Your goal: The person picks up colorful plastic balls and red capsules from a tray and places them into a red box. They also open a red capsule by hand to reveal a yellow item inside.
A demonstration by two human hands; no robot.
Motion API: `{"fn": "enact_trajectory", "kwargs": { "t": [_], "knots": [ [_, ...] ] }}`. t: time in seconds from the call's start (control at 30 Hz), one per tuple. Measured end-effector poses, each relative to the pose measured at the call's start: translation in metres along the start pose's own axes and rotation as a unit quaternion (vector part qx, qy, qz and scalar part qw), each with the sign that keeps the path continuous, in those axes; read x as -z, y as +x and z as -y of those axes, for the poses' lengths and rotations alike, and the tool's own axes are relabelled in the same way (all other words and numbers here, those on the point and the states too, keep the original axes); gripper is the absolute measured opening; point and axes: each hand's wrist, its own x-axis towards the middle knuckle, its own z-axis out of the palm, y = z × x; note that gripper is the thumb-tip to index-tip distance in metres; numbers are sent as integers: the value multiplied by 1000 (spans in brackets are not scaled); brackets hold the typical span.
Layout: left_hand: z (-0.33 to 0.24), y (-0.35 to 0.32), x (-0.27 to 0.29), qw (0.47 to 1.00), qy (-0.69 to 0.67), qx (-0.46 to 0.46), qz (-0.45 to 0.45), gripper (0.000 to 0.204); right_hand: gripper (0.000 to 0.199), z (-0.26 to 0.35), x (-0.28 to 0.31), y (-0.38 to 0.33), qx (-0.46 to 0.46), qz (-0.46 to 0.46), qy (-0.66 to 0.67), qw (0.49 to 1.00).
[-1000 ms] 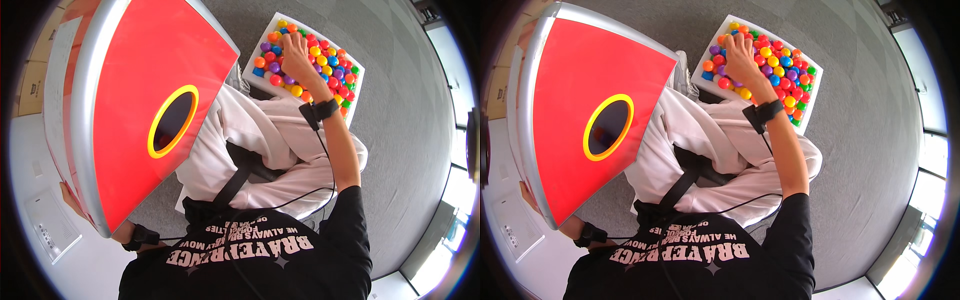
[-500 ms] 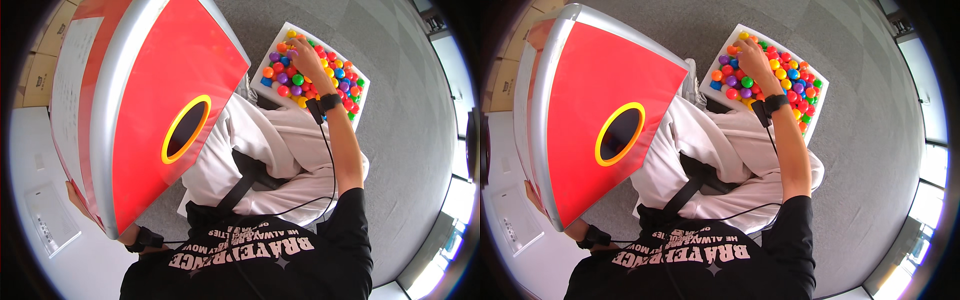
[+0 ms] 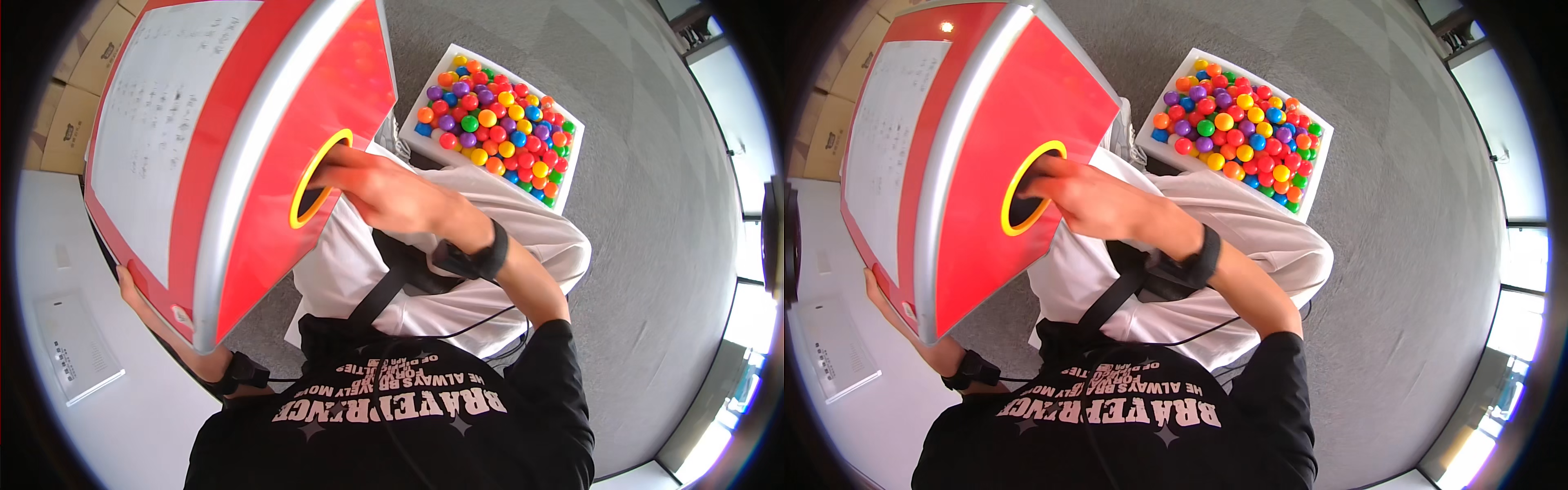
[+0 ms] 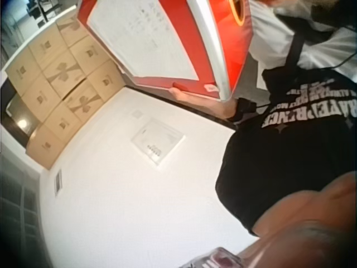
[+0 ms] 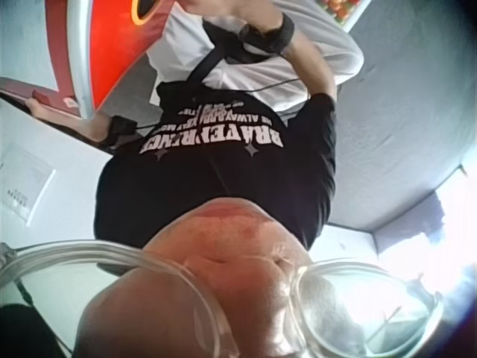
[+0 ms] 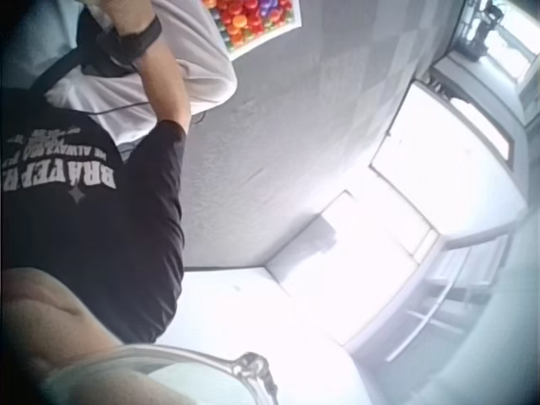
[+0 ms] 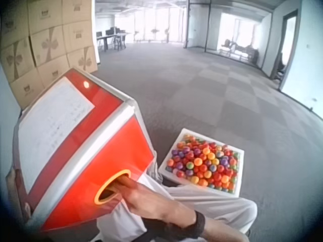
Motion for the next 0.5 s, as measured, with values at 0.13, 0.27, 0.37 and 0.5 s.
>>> {"fn": "enact_trajectory", "kwargs": {
  "t": [0.13,0.27,0.37,0.5],
  "knots": [
    [-20,-20,0,997,-25,67,-34,61,26,-23,-37,42,-93,200,-71,973],
    [-19,-31,8,998,-7,57,-20,74,26,-36,-63,77,-107,331,-189,918],
    [-15,-26,18,998,14,57,6,85,26,-39,-75,85,-99,295,-207,928],
    [-10,-23,25,998,10,56,3,87,26,-35,-80,80,-91,270,-208,936]
  ]
}}
